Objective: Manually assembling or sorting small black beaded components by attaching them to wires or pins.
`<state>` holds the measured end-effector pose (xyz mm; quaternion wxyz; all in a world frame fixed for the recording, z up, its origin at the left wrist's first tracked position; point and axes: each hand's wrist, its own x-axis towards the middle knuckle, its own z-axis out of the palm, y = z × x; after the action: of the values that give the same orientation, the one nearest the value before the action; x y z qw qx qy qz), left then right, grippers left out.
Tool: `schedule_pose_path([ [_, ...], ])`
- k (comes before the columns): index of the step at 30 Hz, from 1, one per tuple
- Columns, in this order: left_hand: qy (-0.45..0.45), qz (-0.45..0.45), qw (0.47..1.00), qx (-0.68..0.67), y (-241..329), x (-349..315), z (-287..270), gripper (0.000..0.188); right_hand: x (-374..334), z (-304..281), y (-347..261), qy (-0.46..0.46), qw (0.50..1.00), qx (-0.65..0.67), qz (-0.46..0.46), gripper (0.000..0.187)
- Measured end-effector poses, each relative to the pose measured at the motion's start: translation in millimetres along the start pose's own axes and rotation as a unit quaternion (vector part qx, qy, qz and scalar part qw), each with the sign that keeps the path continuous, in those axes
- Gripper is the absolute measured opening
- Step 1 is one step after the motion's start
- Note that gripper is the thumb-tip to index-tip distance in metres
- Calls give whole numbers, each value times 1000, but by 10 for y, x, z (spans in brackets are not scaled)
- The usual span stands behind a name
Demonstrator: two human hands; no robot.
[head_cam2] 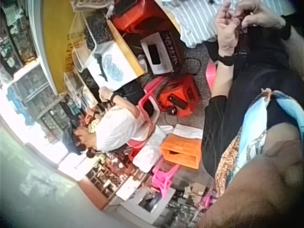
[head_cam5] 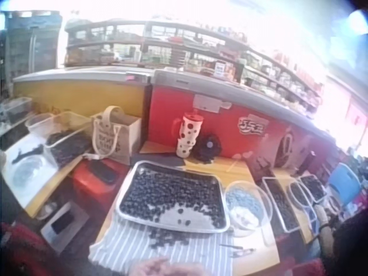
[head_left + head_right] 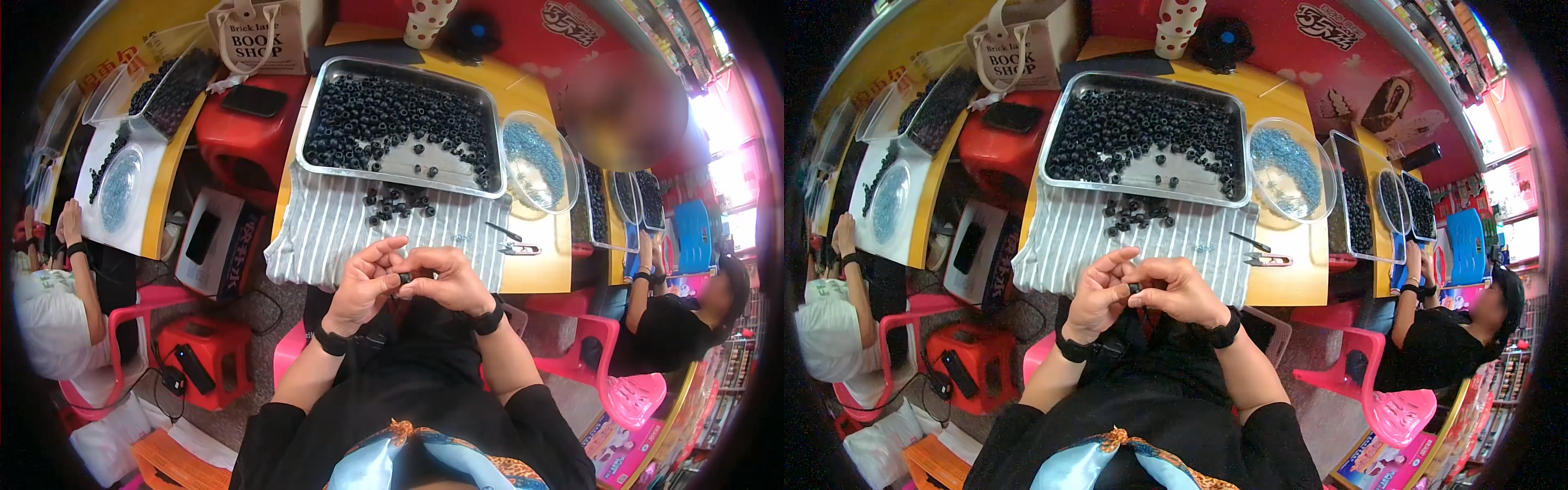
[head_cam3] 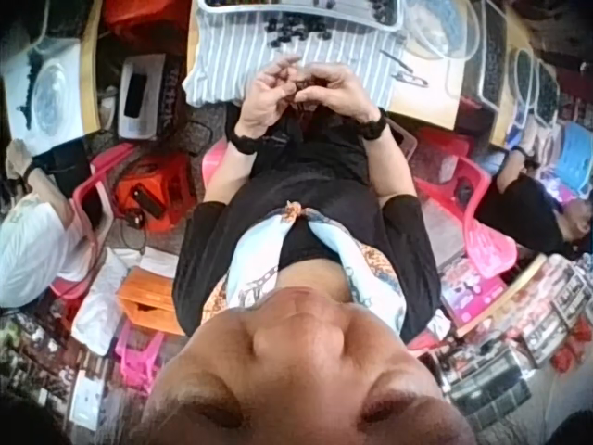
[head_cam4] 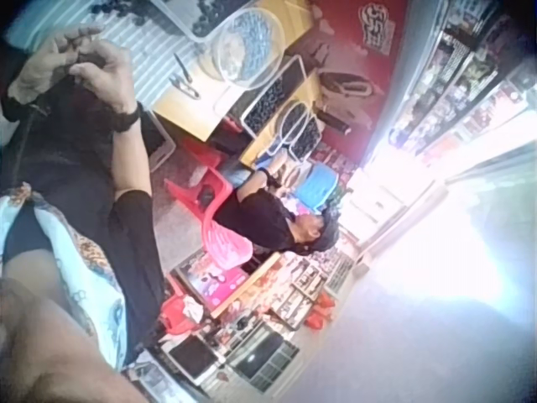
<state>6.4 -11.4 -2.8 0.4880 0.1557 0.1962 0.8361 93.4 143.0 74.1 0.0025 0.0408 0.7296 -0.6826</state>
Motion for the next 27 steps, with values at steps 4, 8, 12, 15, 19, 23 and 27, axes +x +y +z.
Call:
schedule_pose_path([
  [4,14,-12,1000,0,-7,19,34,50,4,-19,42,8,997,-57,-47,17],
  [8,64,-32,997,32,5,-4,68,49,26,20,75,22,991,-67,-111,14],
  [12,81,-26,993,87,-1,31,92,45,-15,16,79,46,997,25,-65,15],
  [15,47,-25,995,80,6,90,172,43,-153,-206,132,134,990,-27,-34,19],
  [19,31,-23,996,80,10,66,113,40,-665,-1002,-133,412,911,13,-28,15],
  [23,25,-30,995,87,0,67,69,30,-1026,-2004,-505,525,765,-366,-71,34],
  [27,16,-16,998,64,-6,46,29,20,-823,-1800,-338,505,776,-373,-64,28],
])
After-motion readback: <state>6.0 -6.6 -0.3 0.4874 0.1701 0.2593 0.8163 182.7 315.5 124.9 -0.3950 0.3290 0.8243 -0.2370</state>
